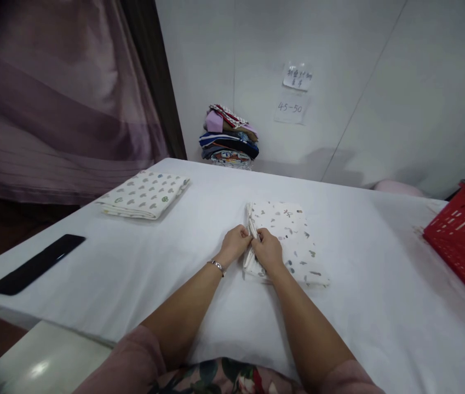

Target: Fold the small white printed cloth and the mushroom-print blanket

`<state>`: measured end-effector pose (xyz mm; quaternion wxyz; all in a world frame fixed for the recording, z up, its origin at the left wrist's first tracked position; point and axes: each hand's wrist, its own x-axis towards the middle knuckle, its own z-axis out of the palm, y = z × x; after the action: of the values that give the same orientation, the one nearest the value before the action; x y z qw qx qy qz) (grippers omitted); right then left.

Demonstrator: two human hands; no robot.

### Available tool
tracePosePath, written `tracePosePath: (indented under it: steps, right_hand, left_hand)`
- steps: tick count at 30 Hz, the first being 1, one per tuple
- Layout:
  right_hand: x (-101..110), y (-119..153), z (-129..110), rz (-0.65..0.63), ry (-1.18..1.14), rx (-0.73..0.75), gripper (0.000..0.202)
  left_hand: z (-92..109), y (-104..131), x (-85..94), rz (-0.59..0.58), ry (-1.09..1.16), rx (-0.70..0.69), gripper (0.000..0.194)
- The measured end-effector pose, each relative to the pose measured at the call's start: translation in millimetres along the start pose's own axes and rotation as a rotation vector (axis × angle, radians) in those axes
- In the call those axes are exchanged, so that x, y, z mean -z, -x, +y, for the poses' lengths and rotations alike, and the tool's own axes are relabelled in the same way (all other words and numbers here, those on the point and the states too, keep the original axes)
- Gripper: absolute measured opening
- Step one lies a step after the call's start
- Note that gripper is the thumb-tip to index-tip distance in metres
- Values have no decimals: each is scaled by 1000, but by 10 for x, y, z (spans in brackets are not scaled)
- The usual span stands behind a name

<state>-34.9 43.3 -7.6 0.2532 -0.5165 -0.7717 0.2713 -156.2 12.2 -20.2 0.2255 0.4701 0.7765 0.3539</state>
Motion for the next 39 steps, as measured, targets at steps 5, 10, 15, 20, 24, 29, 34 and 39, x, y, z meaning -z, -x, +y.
tracePosePath:
  steps: [5,10,15,20,24,29,34,39]
  right_hand:
    - [-8,-5,12,3,3,-2,21]
    - [-6,-4,4,3,20,3,22]
    - [3,-10,-10,-34,77,8,25]
    - [43,-20,-45,-101,164,12,28]
    - [68,-11,-82,-134,172,-11,33]
    - [28,-31,-33,-108,177,-15,34]
    - [-12,-51,81,-55,-33,-13,24]
    - [-29,-39,107,-9,-60,-10,25]
  left_hand:
    - [-15,-18,-10,-38,14,24,8]
    - [-21,-23,-19,-21,32,-1,6]
    - [-5,-17,-28,-5,170,-6,8]
    - [-38,-59,-43,-103,329,42,16]
    - [-47,-58,-29,-154,395,55,16]
    - [-44,-53,6,-169,380,45,16]
    - [-86,-80,36,-51,234,57,11]
    - [-92,-74,50,-18,10,70,16]
